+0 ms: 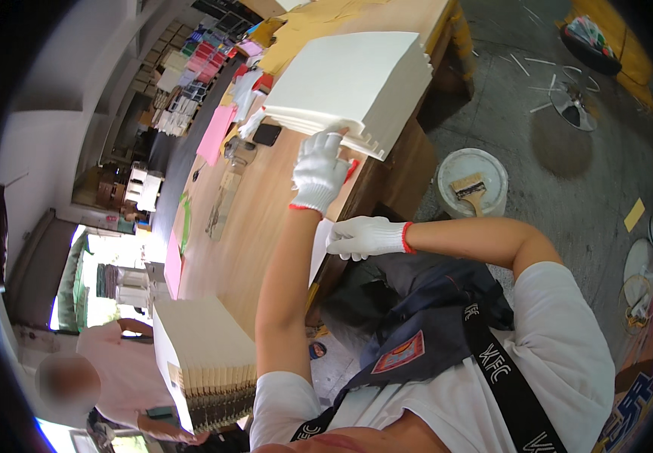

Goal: The person applies a white substance to the edges of rectangular boards using a brush. They dip the brush into a bucket, spread the substance on the board edges, and then place the boards onto a stack.

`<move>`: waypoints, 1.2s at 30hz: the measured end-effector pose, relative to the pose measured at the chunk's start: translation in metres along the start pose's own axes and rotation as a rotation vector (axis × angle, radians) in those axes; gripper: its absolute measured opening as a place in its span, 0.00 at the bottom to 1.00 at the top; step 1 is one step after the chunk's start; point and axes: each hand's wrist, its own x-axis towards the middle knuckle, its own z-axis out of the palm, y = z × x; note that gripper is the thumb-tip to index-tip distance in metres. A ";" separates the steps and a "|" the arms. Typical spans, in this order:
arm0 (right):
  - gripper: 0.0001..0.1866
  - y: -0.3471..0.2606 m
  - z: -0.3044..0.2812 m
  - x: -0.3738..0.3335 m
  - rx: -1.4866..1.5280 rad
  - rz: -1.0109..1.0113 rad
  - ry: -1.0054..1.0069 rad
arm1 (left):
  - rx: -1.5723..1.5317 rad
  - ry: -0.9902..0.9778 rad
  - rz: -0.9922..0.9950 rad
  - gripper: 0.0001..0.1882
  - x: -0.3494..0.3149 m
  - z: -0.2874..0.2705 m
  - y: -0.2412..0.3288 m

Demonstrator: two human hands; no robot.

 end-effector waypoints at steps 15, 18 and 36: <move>0.17 0.002 -0.056 -0.029 -0.021 -0.175 0.241 | -0.190 -0.132 -0.266 0.17 0.046 0.001 -0.017; 0.13 -0.001 -0.089 -0.025 -0.372 -0.640 0.673 | -1.281 -0.020 -0.672 0.19 0.066 0.018 -0.031; 0.28 0.031 -0.399 -0.033 0.606 -0.229 0.513 | -2.144 0.332 -0.934 0.17 0.097 0.002 -0.053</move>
